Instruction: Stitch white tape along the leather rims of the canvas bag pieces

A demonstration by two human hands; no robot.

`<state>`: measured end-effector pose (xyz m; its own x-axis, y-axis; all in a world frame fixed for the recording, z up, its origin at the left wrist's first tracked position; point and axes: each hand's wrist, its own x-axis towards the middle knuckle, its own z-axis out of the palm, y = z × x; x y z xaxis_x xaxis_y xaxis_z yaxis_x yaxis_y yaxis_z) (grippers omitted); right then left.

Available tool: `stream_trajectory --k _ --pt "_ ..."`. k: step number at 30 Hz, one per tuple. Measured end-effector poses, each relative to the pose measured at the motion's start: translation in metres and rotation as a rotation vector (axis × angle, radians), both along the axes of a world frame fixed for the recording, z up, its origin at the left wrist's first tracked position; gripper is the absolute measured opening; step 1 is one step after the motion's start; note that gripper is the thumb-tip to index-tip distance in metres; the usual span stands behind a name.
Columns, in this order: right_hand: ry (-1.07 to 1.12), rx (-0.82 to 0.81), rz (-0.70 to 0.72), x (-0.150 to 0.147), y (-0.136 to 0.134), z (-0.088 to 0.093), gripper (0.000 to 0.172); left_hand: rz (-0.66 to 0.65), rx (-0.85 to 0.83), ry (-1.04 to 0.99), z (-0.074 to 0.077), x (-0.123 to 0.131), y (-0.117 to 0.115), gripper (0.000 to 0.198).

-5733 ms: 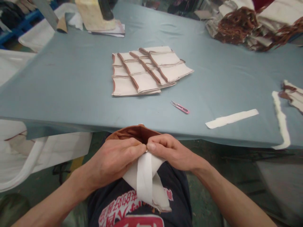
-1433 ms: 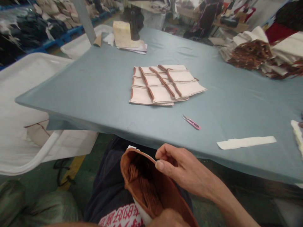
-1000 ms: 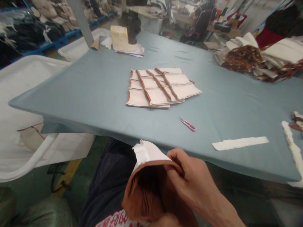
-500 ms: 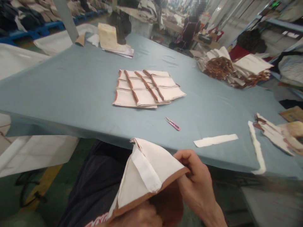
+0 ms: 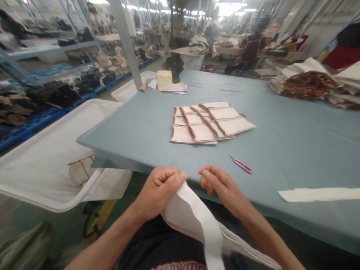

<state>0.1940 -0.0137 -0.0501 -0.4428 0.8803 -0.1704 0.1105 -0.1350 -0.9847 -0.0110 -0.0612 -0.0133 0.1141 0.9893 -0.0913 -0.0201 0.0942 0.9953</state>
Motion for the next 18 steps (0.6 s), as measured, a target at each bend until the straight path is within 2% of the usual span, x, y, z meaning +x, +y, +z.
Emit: stream_trajectory --k 4,7,9,11,14,16,18 --pt "0.034 -0.070 0.151 -0.011 -0.008 -0.010 0.059 0.093 -0.089 -0.002 -0.014 -0.031 0.004 0.055" --pt "0.018 -0.091 0.230 -0.009 -0.016 -0.012 0.061 0.112 -0.100 0.034 -0.020 -0.040 0.001 0.056" --pt "-0.023 -0.068 0.283 -0.008 -0.021 -0.006 0.060 0.112 -0.091 0.047 -0.021 -0.043 0.002 0.054" --pt "-0.100 -0.011 0.303 -0.009 -0.026 0.003 0.054 0.116 -0.070 0.062 -0.022 -0.043 0.004 0.051" --pt "-0.278 0.049 0.302 -0.009 -0.037 0.011 0.035 0.136 -0.023 0.129 -0.022 -0.042 0.006 0.048" --pt "-0.373 0.047 0.294 -0.004 -0.045 0.004 0.025 0.155 0.012 0.199 -0.023 -0.041 0.003 0.048" --pt "-0.319 0.021 0.288 0.005 -0.050 -0.014 0.027 0.162 0.033 0.255 -0.026 -0.040 0.001 0.047"
